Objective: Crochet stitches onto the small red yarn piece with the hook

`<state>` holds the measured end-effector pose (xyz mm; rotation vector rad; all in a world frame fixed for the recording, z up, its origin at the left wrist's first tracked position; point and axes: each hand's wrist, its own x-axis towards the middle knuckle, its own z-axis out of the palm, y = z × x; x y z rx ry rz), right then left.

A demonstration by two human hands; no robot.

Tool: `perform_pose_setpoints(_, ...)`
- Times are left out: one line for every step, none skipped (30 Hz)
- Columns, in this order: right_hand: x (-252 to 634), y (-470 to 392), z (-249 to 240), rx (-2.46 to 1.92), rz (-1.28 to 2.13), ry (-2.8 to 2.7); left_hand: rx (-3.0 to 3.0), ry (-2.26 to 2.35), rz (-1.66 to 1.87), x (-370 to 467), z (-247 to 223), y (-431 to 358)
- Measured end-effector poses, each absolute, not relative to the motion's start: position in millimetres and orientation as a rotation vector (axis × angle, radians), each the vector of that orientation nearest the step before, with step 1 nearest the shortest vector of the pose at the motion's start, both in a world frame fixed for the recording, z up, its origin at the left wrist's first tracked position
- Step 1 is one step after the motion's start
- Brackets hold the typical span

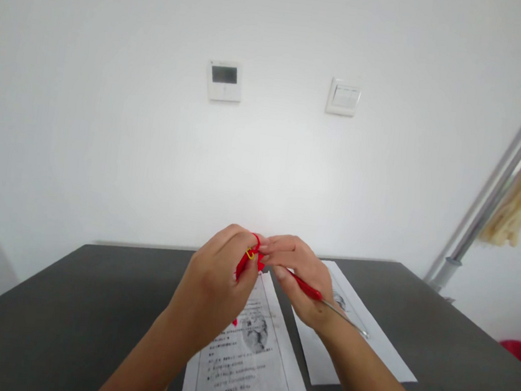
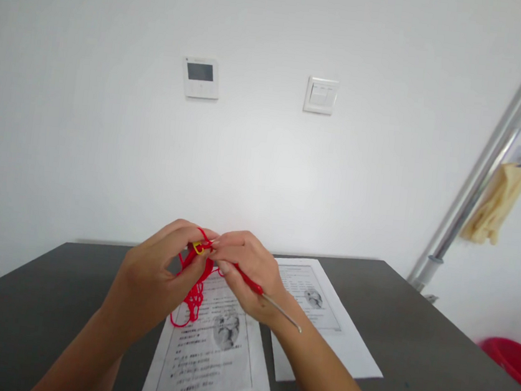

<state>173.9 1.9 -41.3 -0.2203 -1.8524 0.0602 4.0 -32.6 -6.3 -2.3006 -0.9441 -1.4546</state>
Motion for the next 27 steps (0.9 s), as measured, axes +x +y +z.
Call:
perform_pose_setpoints(174, 1, -41, -0.215, -0.019, -1.871, -2.282, -0.961, -1.48, 4, -6, -33)
perform_pose_setpoints(174, 1, -41, -0.21, -0.086, -1.877, -2.269, -0.995, -1.512, 4, -6, -33)
perform_pose_setpoints(175, 0, -41, -0.21, -0.145, -1.874, -2.262, -1.041, -1.552, 4, -6, -33)
perform_pose_setpoints(175, 0, -41, -0.214, -0.198, -1.869, -2.265, -1.103, -1.601, 3, -6, -33)
perform_pose_setpoints(176, 0, -40, -0.216, -0.245, -1.867, -2.281, -1.174, -1.658, 3, -6, -33)
perform_pose_setpoints(177, 0, -40, -0.213, -0.287, -1.866, -2.302, -1.244, -1.728, 3, -6, -32)
perform_pose_setpoints(179, 0, -39, -0.208, -0.32, -1.867, -2.33, -1.307, -1.808, 2, -6, -31)
perform_pose_setpoints(180, 0, -38, -0.197, -0.344, -1.874, -2.366, -1.355, -1.896, 2, -6, -30)
perform_pose_setpoints(182, 1, -37, -0.178, -0.355, -1.881, -2.414, -1.386, -1.993, 1, -6, -29)
perform_pose_setpoints(183, 1, -35, -0.155, -0.347, -1.887, -2.474, -1.405, -2.097, 1, -6, -27)
perform_pose_setpoints(184, 2, -34, -0.132, -0.324, -1.889, -2.544, -1.416, -2.206, 1, -6, -25)
perform_pose_setpoints(185, 3, -33, -0.111, -0.292, -1.887, -2.618, -1.431, -2.314, 0, -6, -23)
perform_pose_setpoints(186, 4, -33, -0.094, -0.258, -1.88, -2.683, -1.441, -2.424, 0, -6, -21)
perform_pose_setpoints(187, 5, -33, -0.081, -0.235, -1.873, -2.732, -1.446, -2.538, 1, -6, -18)
perform_pose_setpoints(188, 6, -33, -0.072, -0.234, -1.866, -2.762, -1.448, -2.651, 1, -6, -16)
perform_pose_setpoints(188, 7, -34, -0.063, -0.259, -1.864, -2.771, -1.446, -2.766, 3, -6, -14)
perform_pose_setpoints(189, 9, -36, -0.056, -0.3, -1.862, -2.767, -1.44, -2.883, 5, -7, -12)
perform_pose_setpoints(188, 10, -38, -0.057, -0.347, -1.855, -2.744, -1.434, -2.997, 7, -8, -11)
perform_pose_setpoints(187, 12, -40, -0.065, -0.395, -1.845, -2.709, -1.426, -3.097, 10, -9, -9)
perform_pose_setpoints(186, 14, -43, -0.082, -0.437, -1.83, -2.669, -1.415, -3.165, 13, -10, -9)
perform_pose_setpoints(183, 15, -45, -0.108, -0.469, -1.808, -2.623, -1.396, -3.197, 15, -12, -8)
perform_pose_setpoints(180, 16, -48, -0.137, -0.492, -1.782, -2.585, -1.376, -3.18, 16, -13, -7)
perform_pose_setpoints(177, 17, -49, -0.168, -0.508, -1.758, -2.554, -1.363, -3.119, 17, -15, -6)
perform_pose_setpoints(174, 17, -50, -0.2, -0.51, -1.737, -2.529, -1.359, -3.022, 17, -16, -5)
perform_pose_setpoints(171, 15, -50, -0.228, -0.502, -1.723, -2.511, -1.361, -2.894, 16, -17, -4)
perform_pose_setpoints(168, 13, -49, -0.256, -0.481, -1.722, -2.492, -1.361, -2.746, 14, -18, -3)
perform_pose_setpoints(167, 10, -47, -0.287, -0.452, -1.731, -2.474, -1.354, -2.589, 12, -18, -1)
